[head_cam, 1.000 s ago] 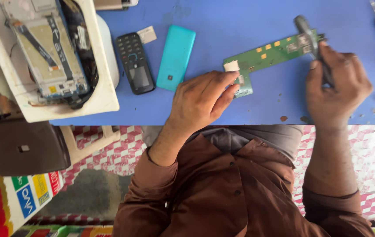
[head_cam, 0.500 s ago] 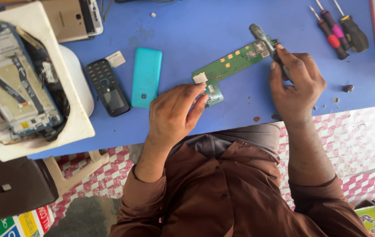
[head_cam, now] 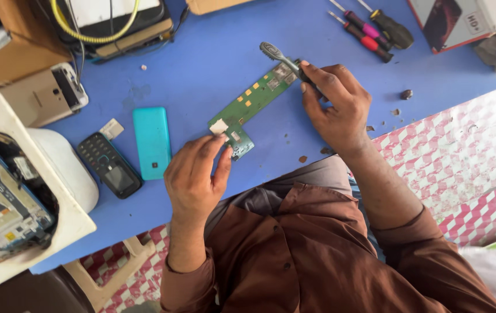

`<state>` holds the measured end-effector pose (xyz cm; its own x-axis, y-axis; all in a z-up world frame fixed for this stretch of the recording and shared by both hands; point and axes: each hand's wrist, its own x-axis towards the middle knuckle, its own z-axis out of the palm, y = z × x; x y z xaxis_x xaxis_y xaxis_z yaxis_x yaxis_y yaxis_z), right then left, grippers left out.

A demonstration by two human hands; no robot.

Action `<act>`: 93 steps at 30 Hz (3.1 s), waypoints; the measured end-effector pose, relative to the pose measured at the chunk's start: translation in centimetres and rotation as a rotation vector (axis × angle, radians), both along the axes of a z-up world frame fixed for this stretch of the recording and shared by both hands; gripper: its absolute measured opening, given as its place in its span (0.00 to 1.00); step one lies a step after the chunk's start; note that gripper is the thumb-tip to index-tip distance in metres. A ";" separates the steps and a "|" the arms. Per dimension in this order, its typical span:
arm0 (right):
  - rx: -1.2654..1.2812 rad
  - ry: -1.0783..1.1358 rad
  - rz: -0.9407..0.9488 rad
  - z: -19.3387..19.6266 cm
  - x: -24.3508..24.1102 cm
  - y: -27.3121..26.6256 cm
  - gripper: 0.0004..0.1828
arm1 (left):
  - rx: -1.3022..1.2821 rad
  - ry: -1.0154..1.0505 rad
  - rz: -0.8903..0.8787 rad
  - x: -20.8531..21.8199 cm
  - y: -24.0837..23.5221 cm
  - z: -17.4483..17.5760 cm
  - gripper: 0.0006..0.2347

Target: The person uses a toothbrush to scrub a green circuit board on a blue workbench. They repeatedly brush different areas of the board, occasionally pausing to adjust their grip or position the board.

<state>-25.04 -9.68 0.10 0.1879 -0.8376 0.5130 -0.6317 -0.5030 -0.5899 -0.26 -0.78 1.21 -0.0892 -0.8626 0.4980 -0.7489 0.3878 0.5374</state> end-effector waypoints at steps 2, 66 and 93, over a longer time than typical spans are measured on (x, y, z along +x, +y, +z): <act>0.018 -0.040 -0.018 0.2 0.1 0.0 0.18 | 0.010 -0.026 -0.007 -0.1 0.0 0.0 0.09; 0.096 0.267 -0.028 2.6 -0.5 1.2 0.14 | 0.204 -0.191 -0.035 0.0 -0.8 0.3 0.20; 0.116 -0.015 0.070 -0.4 -0.5 -2.1 0.18 | 0.178 -0.165 -0.019 -0.6 -1.5 -0.1 0.21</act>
<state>-25.54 -11.76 -0.30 0.2413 -0.8766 0.4163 -0.5879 -0.4733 -0.6560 -0.87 -2.24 1.06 -0.1743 -0.9328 0.3156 -0.8257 0.3131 0.4692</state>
